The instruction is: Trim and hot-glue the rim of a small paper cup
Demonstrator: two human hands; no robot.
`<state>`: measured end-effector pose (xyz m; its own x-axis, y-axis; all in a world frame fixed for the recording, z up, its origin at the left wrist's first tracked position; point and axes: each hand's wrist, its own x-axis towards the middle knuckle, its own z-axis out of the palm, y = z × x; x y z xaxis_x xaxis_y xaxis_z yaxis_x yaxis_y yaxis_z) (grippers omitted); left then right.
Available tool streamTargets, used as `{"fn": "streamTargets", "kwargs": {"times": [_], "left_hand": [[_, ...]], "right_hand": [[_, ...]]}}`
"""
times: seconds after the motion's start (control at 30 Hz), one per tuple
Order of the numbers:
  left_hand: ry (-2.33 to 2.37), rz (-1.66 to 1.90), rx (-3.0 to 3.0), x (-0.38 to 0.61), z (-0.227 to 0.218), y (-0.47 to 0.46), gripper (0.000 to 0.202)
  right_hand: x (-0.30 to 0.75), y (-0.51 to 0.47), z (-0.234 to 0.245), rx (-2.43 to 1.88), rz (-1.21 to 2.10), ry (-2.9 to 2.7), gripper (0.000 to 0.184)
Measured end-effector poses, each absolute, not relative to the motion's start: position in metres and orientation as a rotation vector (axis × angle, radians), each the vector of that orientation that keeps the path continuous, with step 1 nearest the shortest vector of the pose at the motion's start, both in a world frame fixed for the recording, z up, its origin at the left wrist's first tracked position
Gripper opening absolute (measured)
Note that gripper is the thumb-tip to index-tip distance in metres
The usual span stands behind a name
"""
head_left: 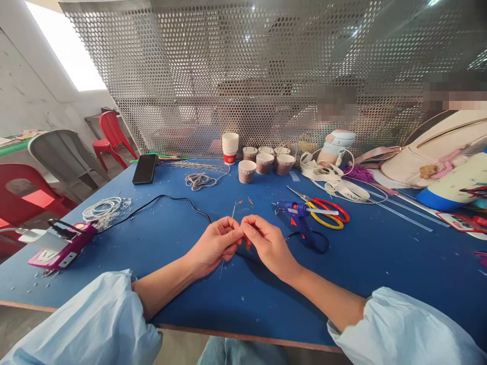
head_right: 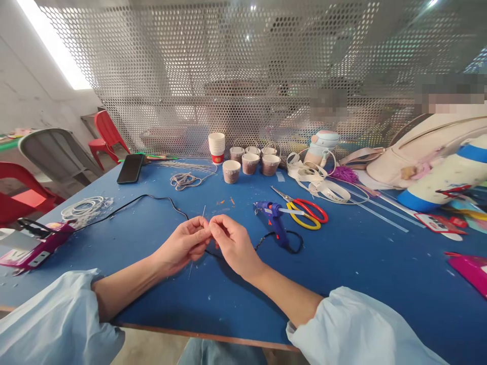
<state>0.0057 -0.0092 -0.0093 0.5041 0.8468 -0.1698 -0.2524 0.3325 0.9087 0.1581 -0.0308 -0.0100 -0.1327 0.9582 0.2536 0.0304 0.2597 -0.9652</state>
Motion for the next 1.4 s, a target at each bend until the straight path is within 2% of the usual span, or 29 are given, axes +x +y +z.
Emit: {"fn": "streamTargets", "kwargs": {"times": [0.2,0.3,0.53,0.67,0.93,1.0,1.1,1.2,1.4], "left_hand": [[0.79,0.744,1.14,0.006,-0.014,-0.008,0.048],[0.792,0.716,1.102,0.008,-0.013,-0.006,0.046],[0.713,0.761,0.945,0.001,-0.007,0.002,0.032],[0.724,0.764,0.891,-0.001,-0.005,0.002,0.018],[0.765,0.969,1.025,0.003,-0.005,-0.008,0.037],[0.768,1.059,1.059,0.004,-0.006,-0.009,0.028],[0.773,1.071,1.191,0.005,-0.009,-0.008,0.029],[0.815,1.114,1.307,0.006,-0.01,-0.009,0.022],[0.982,1.205,1.078,0.008,-0.009,-0.01,0.012]], "right_hand": [[0.167,-0.016,-0.009,-0.852,1.693,-1.327,0.029],[0.169,-0.009,-0.012,-0.826,1.84,-1.124,0.028],[0.17,-0.005,-0.015,-0.756,1.899,-0.869,0.035],[0.168,-0.009,-0.012,-0.659,1.953,-0.813,0.033],[0.167,-0.012,-0.014,-0.57,2.04,-0.732,0.024],[0.167,-0.01,-0.017,-0.57,2.017,-0.701,0.023],[0.166,-0.008,-0.023,-0.573,1.943,-0.655,0.023],[0.162,-0.008,-0.026,-0.585,1.862,-0.639,0.021],[0.154,-0.022,-0.018,-0.667,1.673,-0.913,0.018]]}}
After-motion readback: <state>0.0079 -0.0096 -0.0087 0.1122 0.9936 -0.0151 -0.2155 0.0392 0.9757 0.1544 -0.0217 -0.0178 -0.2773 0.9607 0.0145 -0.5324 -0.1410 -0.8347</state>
